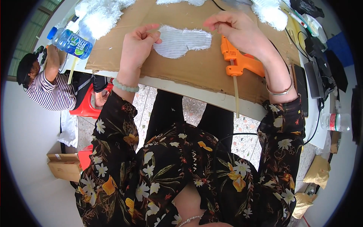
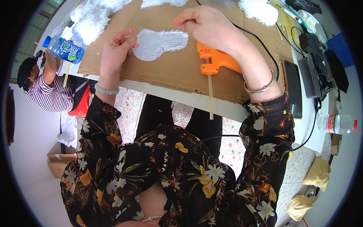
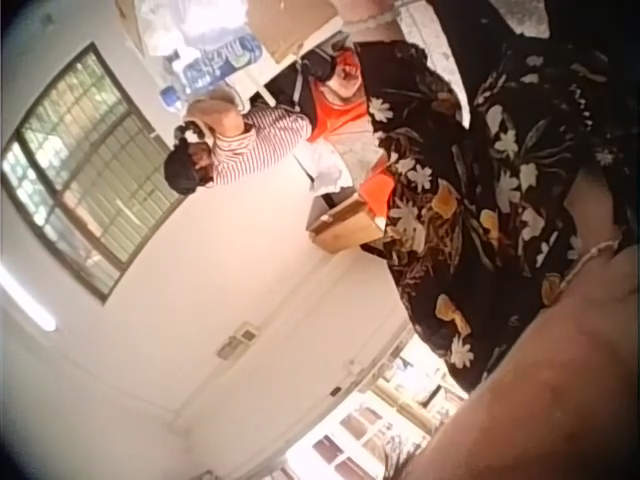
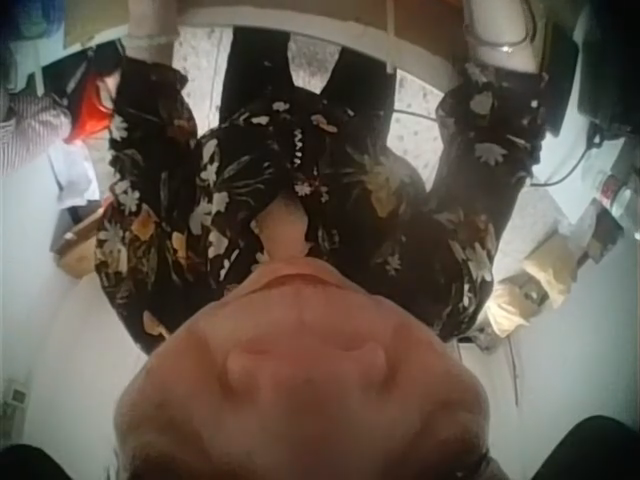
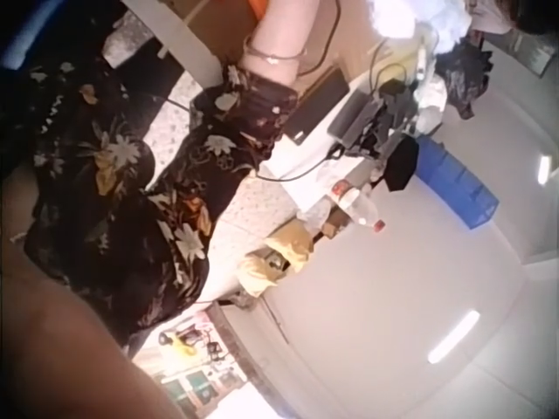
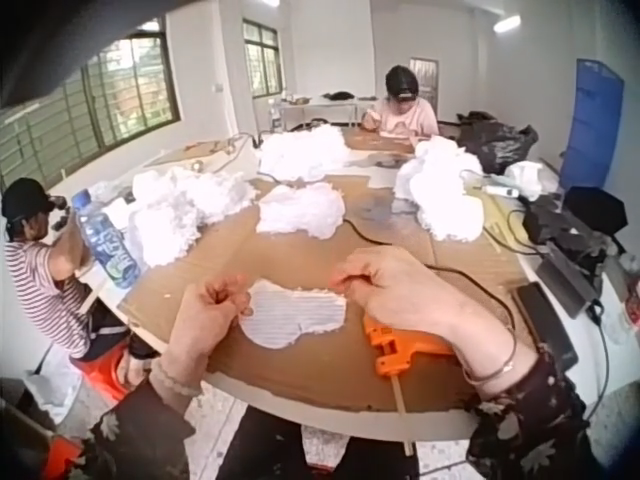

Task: Applying glue to a fabric piece and attaching white fluffy material to create a toy component.

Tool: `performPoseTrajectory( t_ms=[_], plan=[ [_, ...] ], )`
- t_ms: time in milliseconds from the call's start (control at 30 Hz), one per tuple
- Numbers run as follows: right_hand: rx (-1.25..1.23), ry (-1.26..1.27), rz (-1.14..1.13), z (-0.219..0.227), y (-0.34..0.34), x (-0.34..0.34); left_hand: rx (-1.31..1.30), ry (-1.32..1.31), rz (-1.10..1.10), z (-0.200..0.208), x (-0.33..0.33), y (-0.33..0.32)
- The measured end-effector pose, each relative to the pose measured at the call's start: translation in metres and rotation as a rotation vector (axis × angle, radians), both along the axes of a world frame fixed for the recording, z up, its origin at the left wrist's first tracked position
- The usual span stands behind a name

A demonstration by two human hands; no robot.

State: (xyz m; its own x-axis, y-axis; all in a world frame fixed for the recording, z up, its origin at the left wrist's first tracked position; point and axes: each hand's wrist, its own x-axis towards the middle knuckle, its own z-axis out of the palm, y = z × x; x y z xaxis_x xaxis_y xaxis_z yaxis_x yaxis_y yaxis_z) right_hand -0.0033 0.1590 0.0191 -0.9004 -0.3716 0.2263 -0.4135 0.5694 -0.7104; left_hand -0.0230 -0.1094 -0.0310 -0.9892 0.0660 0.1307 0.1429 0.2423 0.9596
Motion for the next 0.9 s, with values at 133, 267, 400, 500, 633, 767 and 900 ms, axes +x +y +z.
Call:
performPoseTrajectory(
  t_ms=[133, 267, 400, 500, 633, 767, 900],
  plan=[
    [0.199, 0.190, 0.039, -0.001, -0.006, 0.004, -0.023, 0.003, -0.003, 0.000, 0.001, -0.001],
    [0.380, 0.397, 0.063, -0.012, -0.007, 0.007, -0.047, -0.004, 0.000, -0.006, -0.003, 0.003],
    [0.441, 0.547, 0.090, -0.021, -0.012, 0.005, -0.054, 0.009, 0.004, -0.003, 0.000, 0.000],
    [0.485, 0.582, 0.086, -0.023, -0.015, 0.007, -0.089, 0.034, 0.007, -0.001, 0.002, -0.001],
    [0.564, 0.571, 0.063, -0.027, -0.012, 0.008, -0.183, 0.096, -0.016, -0.007, -0.002, 0.003],
    [0.574, 0.563, 0.059, -0.025, -0.014, 0.009, -0.374, 0.189, 0.005, -0.002, 0.001, 0.001],
    [0.567, 0.551, 0.064, -0.025, -0.015, 0.009, -0.548, 0.240, 0.035, 0.003, 0.005, 0.003]
  ],
)
